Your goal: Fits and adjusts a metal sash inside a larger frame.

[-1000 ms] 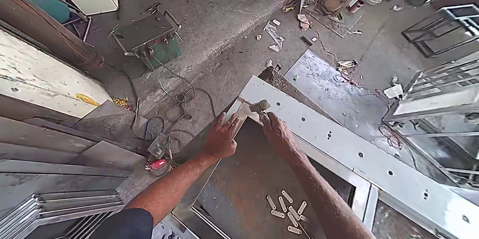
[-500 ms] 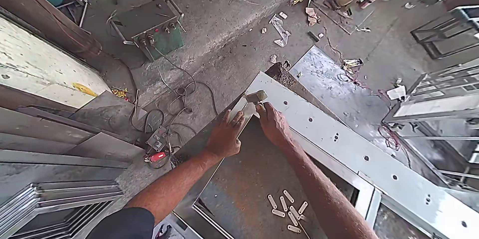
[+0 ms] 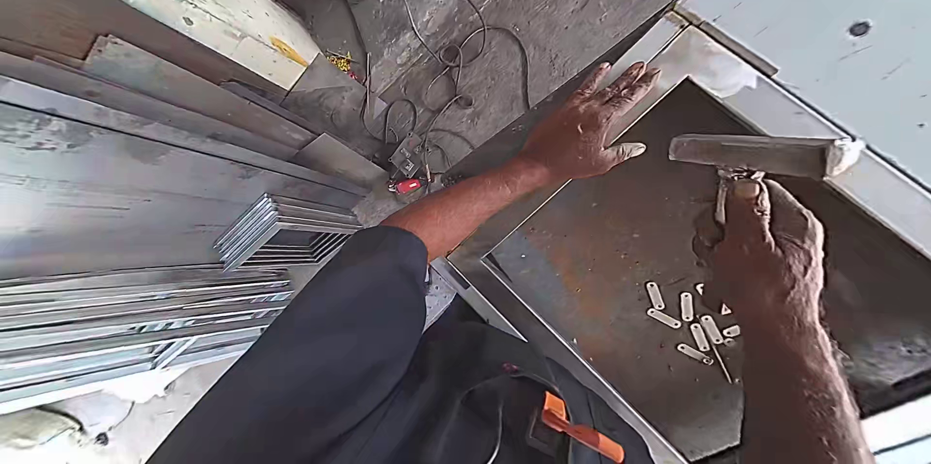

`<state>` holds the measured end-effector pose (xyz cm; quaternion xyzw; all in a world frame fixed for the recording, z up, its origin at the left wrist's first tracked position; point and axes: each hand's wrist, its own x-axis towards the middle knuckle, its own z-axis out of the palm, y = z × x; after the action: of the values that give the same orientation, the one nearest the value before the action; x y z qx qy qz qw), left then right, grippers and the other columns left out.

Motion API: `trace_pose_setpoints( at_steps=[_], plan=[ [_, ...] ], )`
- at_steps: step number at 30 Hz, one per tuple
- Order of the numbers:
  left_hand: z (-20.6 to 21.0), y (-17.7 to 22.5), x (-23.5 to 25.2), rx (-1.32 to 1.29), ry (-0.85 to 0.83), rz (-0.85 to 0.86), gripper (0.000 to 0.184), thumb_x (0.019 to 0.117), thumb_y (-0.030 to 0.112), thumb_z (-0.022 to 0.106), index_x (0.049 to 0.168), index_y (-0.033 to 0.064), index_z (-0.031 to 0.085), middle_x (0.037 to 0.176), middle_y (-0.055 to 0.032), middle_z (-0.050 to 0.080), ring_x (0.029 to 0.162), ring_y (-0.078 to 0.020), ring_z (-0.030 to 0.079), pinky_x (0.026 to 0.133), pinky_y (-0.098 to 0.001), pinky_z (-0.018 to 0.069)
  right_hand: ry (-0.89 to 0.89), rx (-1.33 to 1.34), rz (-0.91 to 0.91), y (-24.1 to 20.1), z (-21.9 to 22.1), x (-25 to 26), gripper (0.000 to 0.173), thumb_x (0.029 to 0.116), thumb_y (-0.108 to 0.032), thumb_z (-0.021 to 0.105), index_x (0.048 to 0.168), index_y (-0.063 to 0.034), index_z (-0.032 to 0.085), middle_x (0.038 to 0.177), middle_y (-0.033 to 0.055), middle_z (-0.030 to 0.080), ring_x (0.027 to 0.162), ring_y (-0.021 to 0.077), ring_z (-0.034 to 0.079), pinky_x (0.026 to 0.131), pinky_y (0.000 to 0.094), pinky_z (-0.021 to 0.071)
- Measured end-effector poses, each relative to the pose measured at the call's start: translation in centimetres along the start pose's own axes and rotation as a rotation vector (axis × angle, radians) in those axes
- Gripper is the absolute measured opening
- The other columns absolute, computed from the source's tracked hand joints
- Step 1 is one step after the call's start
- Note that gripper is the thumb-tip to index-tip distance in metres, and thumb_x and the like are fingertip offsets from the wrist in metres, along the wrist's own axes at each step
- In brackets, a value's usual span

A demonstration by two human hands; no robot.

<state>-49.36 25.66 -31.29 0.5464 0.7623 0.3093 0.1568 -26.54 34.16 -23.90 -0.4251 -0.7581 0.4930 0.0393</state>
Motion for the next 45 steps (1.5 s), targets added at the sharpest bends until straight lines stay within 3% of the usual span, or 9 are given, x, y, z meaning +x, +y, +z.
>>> trace_pose_setpoints(
  at_steps=[3, 9, 14, 22, 33, 36, 39, 42, 45],
  plan=[
    [-2.6, -1.4, -2.4, -0.371, 0.006, -0.018, 0.107, 0.0761, 0.026, 0.091, 0.158, -0.0053, 0.030, 0.163, -0.0242, 0.034, 0.154, -0.0279, 0.031, 0.127, -0.0350, 0.0272, -0.026, 0.075, 0.054, 3.2, 0.0, -6.2, 0.049, 0.1065, -0.055, 0.035, 0.106, -0.0131, 0.060, 0.063, -0.0116, 0.044, 0.046, 0.0014, 0.040, 0.042, 0.0217, 0.0382],
    [-9.1, -4.7, -17.4, -0.085, -0.381, -0.364, 0.143, 0.0598, 0.043, 0.099, 0.166, 0.0060, 0.011, 0.170, -0.0174, 0.021, 0.156, -0.0313, 0.025, 0.128, -0.0446, 0.0233, -0.097, 0.208, 0.150, 10.2, -0.3, -16.9, 0.043, 0.1093, -0.045, 0.035, 0.109, -0.0100, 0.059, 0.060, -0.0124, 0.044, 0.044, 0.0009, 0.041, 0.040, 0.0201, 0.0385],
    [-9.5, -3.9, -23.0, -0.138, -0.357, -0.684, 0.139, 0.0663, 0.039, 0.098, 0.166, 0.0110, 0.005, 0.162, -0.0211, 0.036, 0.140, -0.0335, 0.050, 0.114, -0.0523, 0.0437, -0.105, 0.213, 0.159, 13.5, 0.2, -22.3, 0.043, 0.1093, -0.043, 0.037, 0.107, -0.0065, 0.060, 0.060, -0.0117, 0.045, 0.045, 0.0004, 0.042, 0.042, 0.0215, 0.0403],
    [-8.8, -0.4, -24.5, 0.118, -0.082, -0.628, 0.111, 0.0829, 0.054, 0.081, 0.165, 0.0104, 0.020, 0.159, -0.0234, 0.040, 0.139, -0.0415, 0.050, 0.112, -0.0635, 0.0420, 0.081, 0.083, 0.123, 14.8, -0.9, -30.4, 0.059, 0.1060, -0.060, 0.031, 0.101, -0.0101, 0.063, 0.061, -0.0079, 0.045, 0.049, 0.0035, 0.043, 0.047, 0.0262, 0.0408],
    [11.1, 20.1, -29.7, 0.043, -0.446, 0.434, 0.077, 0.1006, 0.060, 0.054, 0.157, 0.0076, 0.043, 0.166, -0.0121, 0.035, 0.156, -0.0284, 0.028, 0.125, -0.0625, 0.0193, 0.613, 0.270, 0.275, 21.3, -4.5, -46.5, 0.046, 0.1107, -0.044, 0.032, 0.106, -0.0109, 0.063, 0.062, -0.0097, 0.047, 0.047, 0.0026, 0.043, 0.044, 0.0231, 0.0406],
    [15.8, 25.7, -27.7, 0.005, -0.630, 0.278, 0.087, 0.0953, 0.066, 0.058, 0.158, 0.0080, 0.040, 0.156, -0.0076, 0.051, 0.150, -0.0246, 0.040, 0.126, -0.0553, 0.0243, 0.675, 0.396, 0.316, 22.9, -3.0, -50.3, 0.045, 0.1104, -0.043, 0.033, 0.106, -0.0114, 0.064, 0.058, -0.0093, 0.044, 0.044, 0.0044, 0.040, 0.041, 0.0230, 0.0378],
    [19.4, 30.1, -23.8, -0.034, -0.864, -0.038, 0.089, 0.0892, 0.066, 0.068, 0.154, 0.0089, 0.045, 0.131, -0.0156, 0.068, 0.119, -0.0327, 0.066, 0.104, -0.0589, 0.0494, 0.708, 0.476, 0.355, 23.8, -0.6, -53.0, 0.046, 0.1096, -0.046, 0.034, 0.105, -0.0123, 0.065, 0.057, -0.0077, 0.044, 0.042, 0.0065, 0.039, 0.040, 0.0243, 0.0372],
    [21.7, 32.9, -21.6, -0.173, -0.935, -0.256, 0.070, 0.0890, 0.054, 0.076, 0.124, -0.0042, 0.058, 0.106, -0.0249, 0.067, 0.096, -0.0378, 0.066, 0.087, -0.0586, 0.0530, 0.727, 0.502, 0.384, 24.3, 1.6, -54.8, 0.048, 0.1082, -0.050, 0.037, 0.104, -0.0128, 0.066, 0.056, -0.0074, 0.045, 0.042, 0.0066, 0.040, 0.039, 0.0253, 0.0372],
    [22.3, 34.7, -21.5, -0.141, -0.896, -0.354, 0.075, 0.0832, 0.049, 0.084, 0.125, -0.0065, 0.058, 0.113, -0.0268, 0.067, 0.105, -0.0389, 0.067, 0.093, -0.0582, 0.0531, 0.739, 0.530, 0.401, 24.7, 3.5, -56.2, 0.046, 0.1079, -0.048, 0.038, 0.105, -0.0123, 0.066, 0.057, -0.0079, 0.045, 0.043, 0.0057, 0.040, 0.041, 0.0246, 0.0371]
  ],
)
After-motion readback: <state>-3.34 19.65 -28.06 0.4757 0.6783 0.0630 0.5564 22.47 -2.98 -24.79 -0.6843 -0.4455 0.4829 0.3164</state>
